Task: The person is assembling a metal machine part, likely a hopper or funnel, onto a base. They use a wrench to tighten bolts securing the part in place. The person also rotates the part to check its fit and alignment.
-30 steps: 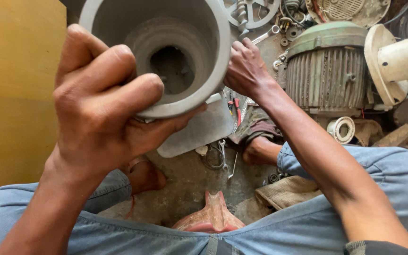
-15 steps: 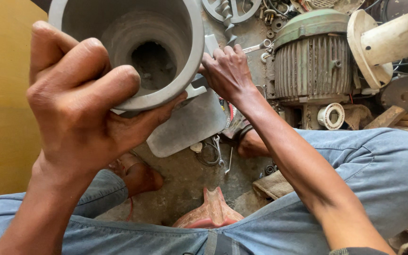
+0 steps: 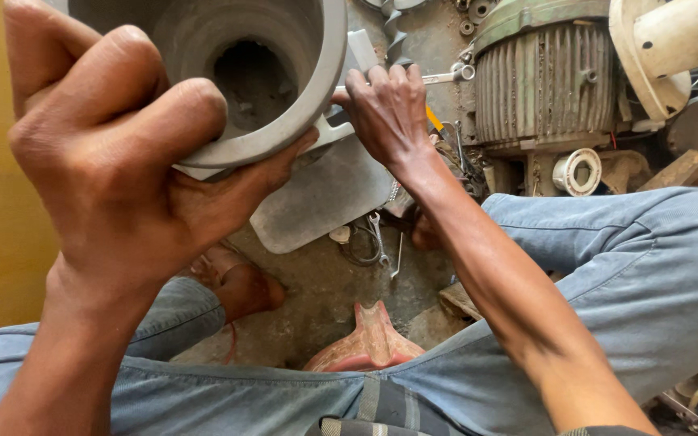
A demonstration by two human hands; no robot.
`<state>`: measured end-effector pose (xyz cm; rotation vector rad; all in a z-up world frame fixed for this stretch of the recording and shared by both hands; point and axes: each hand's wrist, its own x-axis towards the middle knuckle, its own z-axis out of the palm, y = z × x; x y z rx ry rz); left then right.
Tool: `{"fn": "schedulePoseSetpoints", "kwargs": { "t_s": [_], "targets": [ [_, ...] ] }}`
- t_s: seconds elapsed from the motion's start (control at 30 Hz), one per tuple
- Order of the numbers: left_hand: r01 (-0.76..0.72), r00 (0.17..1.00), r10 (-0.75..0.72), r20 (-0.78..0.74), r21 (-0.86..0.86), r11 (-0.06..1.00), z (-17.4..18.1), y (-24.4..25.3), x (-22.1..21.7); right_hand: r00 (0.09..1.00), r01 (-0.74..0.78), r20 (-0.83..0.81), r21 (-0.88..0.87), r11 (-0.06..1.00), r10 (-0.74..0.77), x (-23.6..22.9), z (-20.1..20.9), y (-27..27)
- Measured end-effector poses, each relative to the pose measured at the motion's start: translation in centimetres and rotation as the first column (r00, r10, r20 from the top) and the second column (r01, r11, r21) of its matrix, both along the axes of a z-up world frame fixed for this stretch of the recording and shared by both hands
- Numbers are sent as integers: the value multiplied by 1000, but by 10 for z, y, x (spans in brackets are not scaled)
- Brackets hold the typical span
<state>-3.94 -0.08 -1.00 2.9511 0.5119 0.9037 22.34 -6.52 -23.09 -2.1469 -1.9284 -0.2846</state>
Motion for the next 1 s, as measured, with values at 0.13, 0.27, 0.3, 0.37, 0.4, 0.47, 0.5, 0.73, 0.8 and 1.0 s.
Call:
{"fn": "schedulePoseSetpoints", "kwargs": {
  "t_s": [0.13,0.27,0.3,0.37,0.4,0.47,0.5,0.73,0.8,1.0],
  "targets": [
    [-3,1000,3,-5,3,1000,0,-1,0,999,21,28,93,995,-24,-4,0,-2],
    [4,1000,-4,0,-20,1000,1,-2,0,998,56,-15,33,998,-56,-9,0,-4],
    [2,1000,-2,3,-23,1000,1,-2,0,999,48,-3,98,994,-48,-10,0,-5],
    [-1,1000,1,13,-17,1000,1,-3,1,999,48,8,153,987,-49,-13,2,-7],
    [-3,1000,3,20,-6,1000,1,-4,2,998,56,7,142,988,-58,-15,4,-7],
    [17,998,-17,57,3,1000,4,-3,7,998,59,-37,73,996,-56,-12,12,-4],
    [28,995,-28,92,1,1000,3,-2,11,996,39,-77,15,999,-38,-8,17,-4],
    [93,973,-61,223,-135,986,17,-3,16,920,26,-387,-95,995,-61,44,48,5],
    [107,974,-63,218,-195,975,20,-5,12,846,100,-523,-35,994,-103,48,41,0],
    [-61,944,137,301,-247,967,-1,-21,22,712,191,-702,195,962,1,40,28,23]
  ]
}}
